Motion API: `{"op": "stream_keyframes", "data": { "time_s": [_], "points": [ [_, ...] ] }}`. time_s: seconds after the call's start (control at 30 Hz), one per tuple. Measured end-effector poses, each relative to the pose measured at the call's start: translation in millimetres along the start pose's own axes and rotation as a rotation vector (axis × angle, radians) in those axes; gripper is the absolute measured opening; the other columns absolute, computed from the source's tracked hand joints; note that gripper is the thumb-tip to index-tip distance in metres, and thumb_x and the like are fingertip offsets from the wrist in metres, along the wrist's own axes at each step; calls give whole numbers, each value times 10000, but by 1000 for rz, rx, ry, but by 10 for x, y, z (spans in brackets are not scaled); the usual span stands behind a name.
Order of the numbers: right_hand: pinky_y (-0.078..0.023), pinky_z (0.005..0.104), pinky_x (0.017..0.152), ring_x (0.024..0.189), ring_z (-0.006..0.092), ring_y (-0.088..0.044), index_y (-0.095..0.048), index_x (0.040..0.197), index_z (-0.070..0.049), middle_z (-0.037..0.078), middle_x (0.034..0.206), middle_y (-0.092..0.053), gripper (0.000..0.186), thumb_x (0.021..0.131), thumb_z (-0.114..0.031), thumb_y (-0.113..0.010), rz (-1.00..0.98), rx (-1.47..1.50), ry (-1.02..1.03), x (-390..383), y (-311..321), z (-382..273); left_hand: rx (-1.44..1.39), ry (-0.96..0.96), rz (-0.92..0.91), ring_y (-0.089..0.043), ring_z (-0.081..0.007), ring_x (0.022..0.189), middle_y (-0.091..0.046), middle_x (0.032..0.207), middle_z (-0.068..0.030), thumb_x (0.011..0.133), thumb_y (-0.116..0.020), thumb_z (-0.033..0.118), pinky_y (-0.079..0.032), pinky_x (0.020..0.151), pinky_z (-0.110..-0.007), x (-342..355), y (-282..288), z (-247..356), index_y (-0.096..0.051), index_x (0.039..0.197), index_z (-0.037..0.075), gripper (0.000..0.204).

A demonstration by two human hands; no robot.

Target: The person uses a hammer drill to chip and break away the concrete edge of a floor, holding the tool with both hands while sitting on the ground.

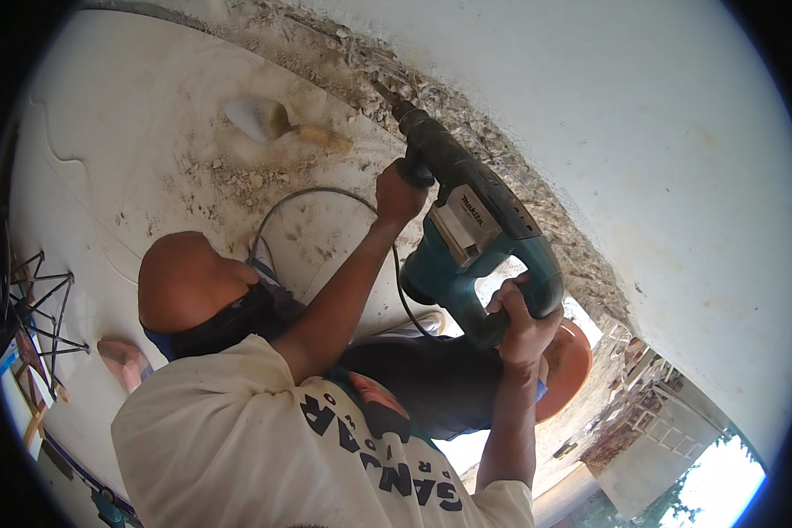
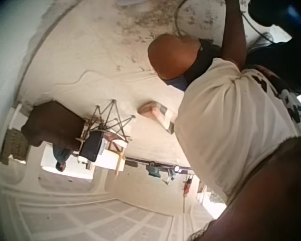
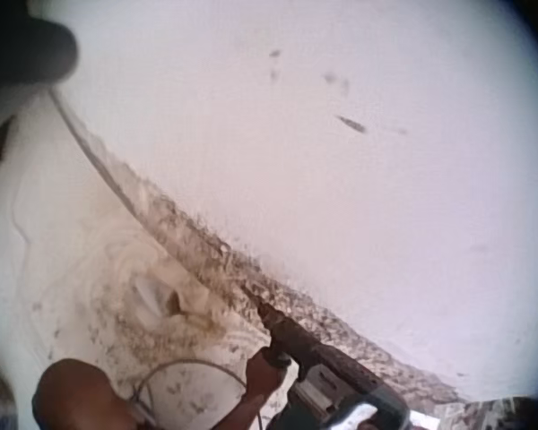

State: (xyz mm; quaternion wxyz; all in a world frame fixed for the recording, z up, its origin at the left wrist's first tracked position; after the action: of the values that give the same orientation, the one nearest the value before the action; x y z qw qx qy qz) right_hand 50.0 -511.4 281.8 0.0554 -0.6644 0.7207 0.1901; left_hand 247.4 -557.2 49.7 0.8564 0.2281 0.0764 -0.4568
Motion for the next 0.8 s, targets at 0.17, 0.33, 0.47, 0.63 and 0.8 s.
{"op": "stream_keyframes", "data": {
  "time_s": [0.17, 0.33, 0.47, 0.63, 0.8],
  "points": [
    [-501, 306, 573, 592, 194, -609, -558, 1005, 14, 102, 726, -610, 214, 812, 12, -651, -4, 21, -40, 23, -8, -25, -3, -23, 21, -709, -418, 863, -716, 810, -218, 728, -818, 227, -561, 756, -474, 8, 26, -3, -684, 861, 27, 275],
    [-500, 305, 567, 590, 198, -610, -557, 1010, 14, 108, 721, -607, 224, 804, 18, -645, -14, 42, -42, 76, 10, -7, 3, -30, 5, -707, -421, 869, -716, 823, -219, 726, -821, 232, -559, 757, -484, 41, 25, 0, -683, 860, 33, 276],
    [-500, 308, 559, 592, 195, -613, -559, 1001, 11, 113, 721, -610, 217, 801, 20, -642, -22, 41, -46, 56, -1, 1, -3, -8, -5, -704, -428, 880, -717, 848, -231, 737, -810, 252, -558, 769, -494, 28, 29, -11, -674, 885, 23, 305],
    [-494, 313, 540, 571, 196, -604, -562, 986, 7, 111, 708, -608, 208, 796, 16, -646, -6, 65, -49, 62, 14, 17, 43, -20, -23, -699, -435, 889, -714, 853, -242, 738, -802, 248, -554, 774, -495, 62, 37, -4, -671, 893, 14, 310],
    [-489, 306, 556, 587, 186, -604, -565, 982, 14, 110, 716, -615, 198, 801, 10, -646, -47, 33, -46, 68, -27, 11, -14, -37, 9, -695, -441, 887, -710, 848, -244, 737, -800, 229, -553, 773, -492, 59, 30, -15, -672, 885, 15, 291]
  ]
}}
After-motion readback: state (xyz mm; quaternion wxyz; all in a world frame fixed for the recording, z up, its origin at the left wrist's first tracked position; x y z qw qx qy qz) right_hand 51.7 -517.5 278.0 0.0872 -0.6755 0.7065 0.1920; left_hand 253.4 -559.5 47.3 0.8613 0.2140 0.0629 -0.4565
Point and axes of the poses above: each hand's wrist, its own x-axis towards the middle knuckle, its own y-axis out of the back of the hand, z = x × y, the point moved 5 cm from there along x, towards the middle knuckle
